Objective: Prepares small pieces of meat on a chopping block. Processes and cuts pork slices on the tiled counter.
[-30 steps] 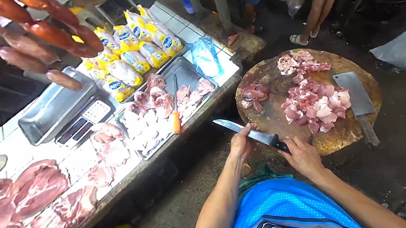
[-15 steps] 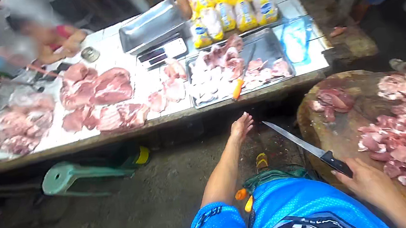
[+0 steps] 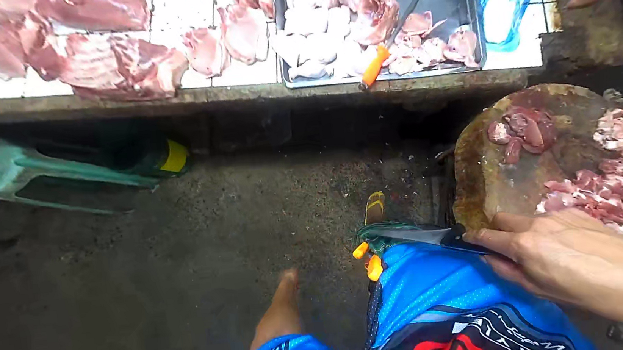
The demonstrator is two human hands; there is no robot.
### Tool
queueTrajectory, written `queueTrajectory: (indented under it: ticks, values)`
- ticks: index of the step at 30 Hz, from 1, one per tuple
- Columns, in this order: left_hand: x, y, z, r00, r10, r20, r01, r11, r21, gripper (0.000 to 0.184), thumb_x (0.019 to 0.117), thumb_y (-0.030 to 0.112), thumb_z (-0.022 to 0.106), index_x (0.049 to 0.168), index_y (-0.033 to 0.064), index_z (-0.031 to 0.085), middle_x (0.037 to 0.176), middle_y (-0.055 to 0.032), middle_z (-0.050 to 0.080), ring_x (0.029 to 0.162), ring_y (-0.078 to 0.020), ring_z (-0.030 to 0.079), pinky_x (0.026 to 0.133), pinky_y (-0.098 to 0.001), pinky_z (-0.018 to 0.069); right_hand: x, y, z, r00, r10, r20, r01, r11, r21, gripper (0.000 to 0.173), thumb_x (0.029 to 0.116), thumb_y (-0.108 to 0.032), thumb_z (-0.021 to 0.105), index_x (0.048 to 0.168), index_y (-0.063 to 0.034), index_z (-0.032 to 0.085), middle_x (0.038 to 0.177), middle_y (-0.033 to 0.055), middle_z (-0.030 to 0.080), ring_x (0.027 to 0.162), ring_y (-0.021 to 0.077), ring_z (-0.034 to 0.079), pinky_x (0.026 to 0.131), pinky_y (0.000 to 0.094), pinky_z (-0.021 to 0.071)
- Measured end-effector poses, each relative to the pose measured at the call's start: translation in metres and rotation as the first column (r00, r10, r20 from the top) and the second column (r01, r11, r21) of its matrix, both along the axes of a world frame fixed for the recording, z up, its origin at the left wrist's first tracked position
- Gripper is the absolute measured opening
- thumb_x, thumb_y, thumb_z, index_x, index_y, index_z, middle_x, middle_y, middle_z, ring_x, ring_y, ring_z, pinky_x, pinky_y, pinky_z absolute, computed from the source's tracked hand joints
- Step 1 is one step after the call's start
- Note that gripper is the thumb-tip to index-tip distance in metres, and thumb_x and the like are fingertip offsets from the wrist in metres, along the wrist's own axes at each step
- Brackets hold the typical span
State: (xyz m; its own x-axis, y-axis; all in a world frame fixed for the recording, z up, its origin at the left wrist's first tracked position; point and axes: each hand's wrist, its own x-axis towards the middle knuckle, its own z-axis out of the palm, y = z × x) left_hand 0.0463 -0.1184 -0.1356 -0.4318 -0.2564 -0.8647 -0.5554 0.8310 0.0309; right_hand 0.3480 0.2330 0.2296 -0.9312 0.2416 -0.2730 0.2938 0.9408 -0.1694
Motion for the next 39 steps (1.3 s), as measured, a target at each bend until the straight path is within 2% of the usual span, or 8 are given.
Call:
queueTrajectory:
  ticks: [6, 8, 12, 17, 23, 25, 29, 39]
  values:
    - [0.007, 0.106, 0.028, 0.933, -0.356, -0.056, 0.352, 0.866, 0.354, 0.042, 0.1057, 0.018, 0.054, 0.142, -0.0014, 0.054, 0.129, -0.0232, 0.064, 0.111, -0.0310, 0.067, 0.099, -0.0467, 0.0539, -0.006, 0.033, 0.043, 0.998, -0.019, 0.062, 0.023, 0.998, -0.066, 0.034, 0.0976, -0.037, 0.053, 0.117, -0.0195, 0.075, 0.093, 0.0129, 0.071, 0.070, 0.0357, 0.069, 0.053, 0.0558, 0.0512]
    - [0.003, 0.162, 0.030, 0.847, -0.531, -0.022, 0.481, 0.747, 0.459, 0.050, 0.0995, 0.015, 0.064, 0.145, -0.0008, 0.050, 0.125, -0.0217, 0.065, 0.101, -0.0267, 0.069, 0.093, -0.0427, 0.0558, -0.006, 0.044, 0.041, 0.996, -0.035, 0.085, 0.042, 0.996, -0.084, 0.034, 0.0977, -0.036, 0.054, 0.120, -0.0194, 0.074, 0.098, 0.0137, 0.072, 0.075, 0.0364, 0.070, 0.057, 0.0579, 0.0522]
    - [0.014, 0.241, 0.019, 0.462, -0.886, 0.042, 0.794, 0.434, 0.426, 0.045, 0.0905, 0.030, 0.076, 0.123, 0.0002, 0.066, 0.103, -0.0162, 0.071, 0.088, -0.0259, 0.069, 0.083, -0.0466, 0.0563, -0.004, 0.047, 0.029, 0.995, -0.068, 0.072, 0.072, 0.996, -0.048, 0.034, 0.0972, -0.036, 0.054, 0.119, -0.0213, 0.075, 0.096, 0.0113, 0.072, 0.076, 0.0345, 0.070, 0.058, 0.0561, 0.0526]
    - [0.033, 0.279, 0.038, 0.153, -0.979, 0.137, 0.917, 0.192, 0.349, 0.029, 0.0848, 0.021, 0.080, 0.103, 0.0000, 0.071, 0.092, -0.0136, 0.070, 0.082, -0.0245, 0.064, 0.078, -0.0452, 0.0523, 0.010, 0.046, 0.016, 0.995, -0.096, -0.006, 0.096, 0.995, -0.019, 0.037, 0.0964, -0.041, 0.049, 0.116, -0.0249, 0.077, 0.092, 0.0062, 0.073, 0.071, 0.0294, 0.070, 0.055, 0.0525, 0.0535]
    - [0.035, 0.300, 0.050, -0.079, -0.995, 0.055, 0.920, -0.051, 0.389, 0.013, 0.0935, 0.009, 0.067, 0.100, -0.0019, 0.068, 0.088, -0.0120, 0.067, 0.075, -0.0216, 0.061, 0.073, -0.0427, 0.0511, 0.018, 0.044, 0.020, 0.995, -0.102, 0.009, 0.103, 0.993, -0.058, 0.039, 0.0961, -0.041, 0.049, 0.115, -0.0246, 0.078, 0.088, 0.0059, 0.072, 0.069, 0.0288, 0.070, 0.053, 0.0510, 0.0524]
    - [0.030, 0.307, 0.035, -0.059, -0.998, -0.018, 0.914, -0.061, 0.401, 0.016, 0.0939, 0.010, 0.066, 0.105, -0.0015, 0.069, 0.091, -0.0150, 0.068, 0.079, -0.0257, 0.064, 0.076, -0.0469, 0.0521, 0.017, 0.041, 0.024, 0.996, -0.090, 0.026, 0.092, 0.993, -0.075, 0.038, 0.0964, -0.041, 0.049, 0.116, -0.0247, 0.078, 0.087, 0.0060, 0.071, 0.069, 0.0286, 0.069, 0.052, 0.0505, 0.0518]
    - [0.023, 0.332, 0.019, 0.217, -0.969, -0.116, 0.850, 0.130, 0.510, 0.027, 0.0902, 0.013, 0.074, 0.115, 0.0042, 0.069, 0.093, -0.0124, 0.072, 0.080, -0.0241, 0.068, 0.077, -0.0451, 0.0559, 0.008, 0.034, 0.030, 1.000, -0.024, 0.017, 0.025, 0.996, -0.084, 0.036, 0.0976, -0.038, 0.050, 0.116, -0.0235, 0.077, 0.088, 0.0067, 0.071, 0.067, 0.0289, 0.069, 0.049, 0.0490, 0.0507]
    - [0.089, 0.409, 0.108, 0.250, -0.876, -0.412, 0.753, -0.092, 0.652, 0.047, 0.0793, 0.011, 0.084, 0.122, 0.0010, 0.065, 0.096, -0.0186, 0.073, 0.086, -0.0313, 0.071, 0.079, -0.0499, 0.0581, -0.052, 0.007, 0.027, 0.981, 0.191, 0.036, -0.193, 0.981, 0.035, 0.026, 0.0907, -0.027, 0.055, 0.101, -0.0202, 0.078, 0.074, 0.0059, 0.064, 0.053, 0.0256, 0.061, 0.042, 0.0414, 0.0449]
